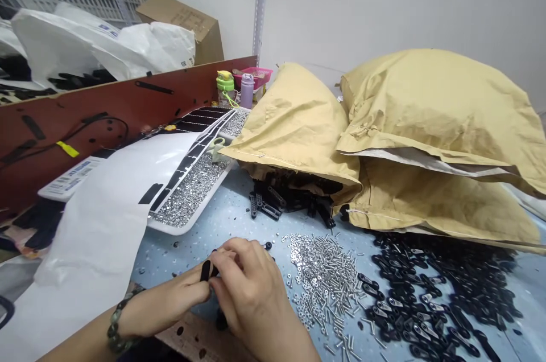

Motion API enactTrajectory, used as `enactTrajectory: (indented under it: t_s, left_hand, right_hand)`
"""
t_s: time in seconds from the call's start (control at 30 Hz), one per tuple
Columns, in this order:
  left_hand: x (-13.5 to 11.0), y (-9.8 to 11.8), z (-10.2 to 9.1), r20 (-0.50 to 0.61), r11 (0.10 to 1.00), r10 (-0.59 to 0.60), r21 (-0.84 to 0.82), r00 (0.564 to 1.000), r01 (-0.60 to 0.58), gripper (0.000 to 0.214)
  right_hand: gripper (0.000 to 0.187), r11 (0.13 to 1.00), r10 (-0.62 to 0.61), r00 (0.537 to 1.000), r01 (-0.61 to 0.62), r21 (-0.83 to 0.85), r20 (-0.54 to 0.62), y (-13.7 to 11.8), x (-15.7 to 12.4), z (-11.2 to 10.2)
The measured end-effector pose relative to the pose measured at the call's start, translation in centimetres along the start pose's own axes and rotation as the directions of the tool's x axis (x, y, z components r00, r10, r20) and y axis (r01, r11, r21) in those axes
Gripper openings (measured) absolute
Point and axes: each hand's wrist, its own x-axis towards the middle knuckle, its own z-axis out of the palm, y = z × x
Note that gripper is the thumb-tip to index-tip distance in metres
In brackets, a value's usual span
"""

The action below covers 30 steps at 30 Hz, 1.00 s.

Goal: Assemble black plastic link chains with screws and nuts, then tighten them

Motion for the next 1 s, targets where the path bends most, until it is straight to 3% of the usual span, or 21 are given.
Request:
enactTrajectory:
  t_s: [0.1,0.17,0.23,0.3,0.4,0.47,0.53,0.67,1.0]
  left_hand:
    - [0.0,-0.6,0.2,0.040,0.905,-0.104,-0.411,0.994,0.112,0.062]
    - [-0.6,-1.3,0.4,-0.105,0.870,-0.195,-0.478,0.975,0.123,0.056]
    - [-1.7,-1.9,1.1,-0.289,0.944,-0.232,-0.297,0.929,0.144,0.045]
    - [-3.1,-2.3,2.7,-0.364,0.994,-0.082,0.039,0.928,0.103,0.038]
    - [-5.0,-2.7,6.0,-0.270,0.915,0.260,0.375,0.927,-0.148,0.032]
    - [-5.7,-3.0,7.6,-0.235,0.866,0.362,0.443,0.902,-0.233,0.029]
    - [-6.1,-3.1,8.2,-0.222,0.849,0.371,0.475,0.902,-0.232,0.029]
    - [-6.6,-2.7,7.2,-0.125,0.826,0.279,0.537,0.952,-0.171,0.037]
    - [-7.2,-2.0,7.4,-0.106,0.836,0.215,0.533,0.971,-0.126,0.047]
  right_hand:
    - [0.009,0.997,-0.029,0.997,0.034,0.068,-0.074,0.4,-0.7,-0.1]
    - [0.008,0.977,0.130,0.978,-0.098,0.190,-0.162,1.2,-2.0,-0.8]
    - [0.006,0.891,0.391,0.900,-0.318,0.322,-0.193,2.1,-3.6,-1.8]
    - [0.013,0.739,0.613,0.779,-0.506,0.445,-0.132,3.0,-5.1,-2.5]
    - [0.025,0.495,0.773,0.633,-0.650,0.576,0.050,3.7,-6.8,-1.7]
    - [0.028,0.402,0.797,0.585,-0.700,0.590,0.151,3.8,-7.6,-0.3]
    - [0.026,0.386,0.785,0.586,-0.716,0.581,0.200,3.6,-8.0,1.3]
    - [0.021,0.452,0.750,0.630,-0.710,0.540,0.201,2.9,-7.9,2.9]
    - [0.017,0.529,0.717,0.650,-0.743,0.410,0.252,2.3,-7.3,2.7]
